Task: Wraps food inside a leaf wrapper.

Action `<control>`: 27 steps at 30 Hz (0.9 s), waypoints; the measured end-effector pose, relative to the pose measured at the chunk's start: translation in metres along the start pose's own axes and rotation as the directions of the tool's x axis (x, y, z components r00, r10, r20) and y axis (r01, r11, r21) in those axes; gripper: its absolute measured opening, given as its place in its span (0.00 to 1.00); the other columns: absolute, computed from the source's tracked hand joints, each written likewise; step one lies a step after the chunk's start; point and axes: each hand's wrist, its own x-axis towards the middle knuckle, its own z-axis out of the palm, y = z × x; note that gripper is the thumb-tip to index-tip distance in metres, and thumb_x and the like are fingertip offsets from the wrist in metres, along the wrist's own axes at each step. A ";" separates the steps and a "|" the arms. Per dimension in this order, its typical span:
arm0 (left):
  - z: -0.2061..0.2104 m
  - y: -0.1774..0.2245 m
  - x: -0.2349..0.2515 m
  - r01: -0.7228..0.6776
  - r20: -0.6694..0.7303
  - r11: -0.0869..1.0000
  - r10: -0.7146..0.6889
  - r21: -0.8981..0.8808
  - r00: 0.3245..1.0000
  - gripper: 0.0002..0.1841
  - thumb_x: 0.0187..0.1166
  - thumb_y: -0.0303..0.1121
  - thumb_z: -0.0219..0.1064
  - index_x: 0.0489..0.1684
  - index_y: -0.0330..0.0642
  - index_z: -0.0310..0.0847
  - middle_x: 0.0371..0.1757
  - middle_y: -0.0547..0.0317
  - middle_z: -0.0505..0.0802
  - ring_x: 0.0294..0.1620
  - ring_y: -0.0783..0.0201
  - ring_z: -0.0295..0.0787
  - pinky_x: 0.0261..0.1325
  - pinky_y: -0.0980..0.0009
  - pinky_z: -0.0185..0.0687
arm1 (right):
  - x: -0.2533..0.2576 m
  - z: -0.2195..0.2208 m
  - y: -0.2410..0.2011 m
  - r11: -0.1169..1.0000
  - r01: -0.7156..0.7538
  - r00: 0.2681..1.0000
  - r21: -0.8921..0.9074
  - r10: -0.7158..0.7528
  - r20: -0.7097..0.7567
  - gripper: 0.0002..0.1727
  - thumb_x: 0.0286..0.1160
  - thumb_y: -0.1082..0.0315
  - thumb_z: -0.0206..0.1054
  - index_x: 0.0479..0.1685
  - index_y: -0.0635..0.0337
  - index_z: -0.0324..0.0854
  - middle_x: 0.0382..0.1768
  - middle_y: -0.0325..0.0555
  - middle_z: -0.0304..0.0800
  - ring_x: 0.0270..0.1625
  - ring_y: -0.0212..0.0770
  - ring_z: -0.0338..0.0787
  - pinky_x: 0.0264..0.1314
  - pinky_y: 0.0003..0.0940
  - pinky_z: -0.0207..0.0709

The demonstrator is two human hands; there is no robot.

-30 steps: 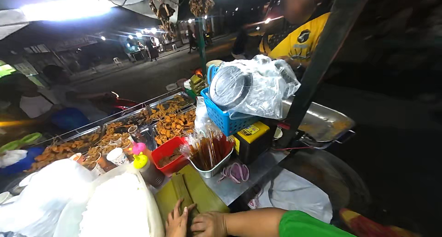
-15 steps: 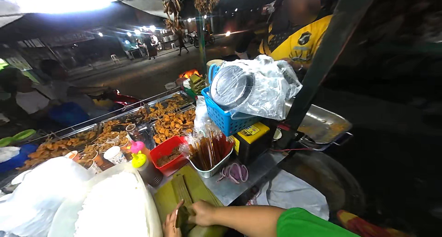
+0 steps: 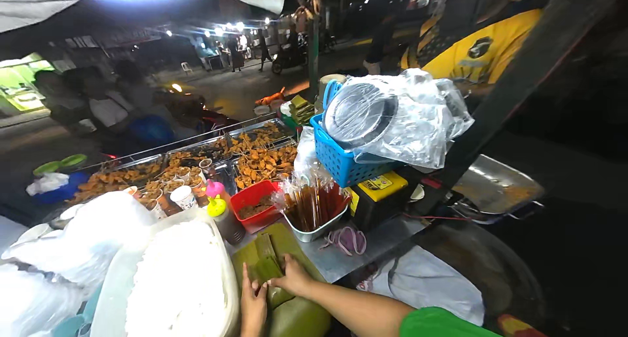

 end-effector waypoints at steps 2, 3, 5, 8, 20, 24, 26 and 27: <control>0.007 0.005 -0.013 -0.014 -0.083 0.997 0.008 -0.071 0.996 0.54 0.71 0.13 0.69 0.97 0.41 0.31 0.71 0.29 0.82 0.56 0.55 0.90 0.59 0.64 0.86 | -0.004 -0.007 -0.007 0.992 -0.113 0.991 0.061 0.108 0.075 0.48 0.67 0.53 0.82 0.84 0.68 0.64 0.74 0.67 0.79 0.77 0.60 0.80 0.81 0.58 0.71; 0.011 0.009 -0.019 -0.034 -0.122 0.992 0.019 -0.121 0.992 0.55 0.70 0.13 0.70 0.96 0.40 0.31 0.71 0.31 0.82 0.52 0.59 0.91 0.55 0.66 0.86 | -0.011 -0.011 -0.012 0.973 -0.165 0.982 0.159 0.147 0.122 0.43 0.70 0.56 0.81 0.82 0.69 0.67 0.73 0.66 0.80 0.76 0.59 0.81 0.80 0.58 0.71; 0.015 0.014 -0.029 -0.060 -0.150 0.970 0.025 -0.234 0.988 0.57 0.66 0.12 0.71 0.96 0.39 0.30 0.73 0.35 0.81 0.46 0.64 0.91 0.49 0.70 0.87 | -0.028 -0.017 -0.012 0.908 -0.203 0.974 0.367 0.149 0.171 0.38 0.73 0.62 0.78 0.81 0.66 0.67 0.70 0.64 0.82 0.72 0.55 0.84 0.76 0.54 0.76; 0.011 0.021 -0.043 0.040 0.014 0.930 -0.038 -0.364 0.999 0.49 0.65 0.17 0.72 0.92 0.35 0.47 0.75 0.39 0.79 0.54 0.59 0.89 0.55 0.65 0.87 | -0.057 -0.024 0.000 0.831 -0.089 0.987 0.549 -0.002 0.163 0.43 0.70 0.74 0.77 0.87 0.61 0.59 0.71 0.60 0.81 0.70 0.49 0.86 0.73 0.48 0.81; -0.007 0.068 -0.079 -0.041 0.183 0.999 0.038 0.013 0.982 0.21 0.79 0.40 0.72 0.61 0.32 0.82 0.51 0.56 0.95 0.54 0.72 0.92 0.67 0.70 0.86 | -0.106 -0.041 0.020 0.895 0.179 0.831 0.409 -0.360 0.424 0.30 0.72 0.68 0.75 0.73 0.67 0.73 0.59 0.45 0.92 0.59 0.30 0.92 0.69 0.32 0.85; -0.021 0.065 -0.088 -0.140 0.213 0.990 0.137 0.003 0.967 0.29 0.77 0.48 0.73 0.65 0.29 0.80 0.54 0.55 0.94 0.57 0.73 0.91 0.68 0.71 0.85 | -0.102 -0.035 0.021 0.870 0.180 0.813 0.459 -0.395 0.429 0.26 0.70 0.68 0.76 0.68 0.64 0.78 0.54 0.41 0.95 0.56 0.30 0.94 0.67 0.32 0.87; -0.026 0.065 -0.091 -0.203 0.229 0.979 0.191 0.029 0.955 0.33 0.74 0.53 0.74 0.63 0.29 0.82 0.54 0.56 0.95 0.57 0.74 0.90 0.68 0.71 0.84 | -0.102 -0.031 0.020 0.854 0.202 0.804 0.479 -0.424 0.417 0.23 0.69 0.72 0.76 0.65 0.63 0.79 0.52 0.39 0.95 0.55 0.28 0.93 0.65 0.30 0.87; -0.027 0.066 -0.091 -0.214 0.223 0.975 0.197 0.054 0.955 0.31 0.72 0.52 0.75 0.60 0.31 0.84 0.52 0.57 0.95 0.56 0.74 0.91 0.67 0.70 0.85 | -0.102 -0.029 0.020 0.847 0.211 0.798 0.488 -0.438 0.414 0.22 0.69 0.73 0.76 0.64 0.63 0.80 0.51 0.38 0.95 0.54 0.28 0.93 0.65 0.30 0.87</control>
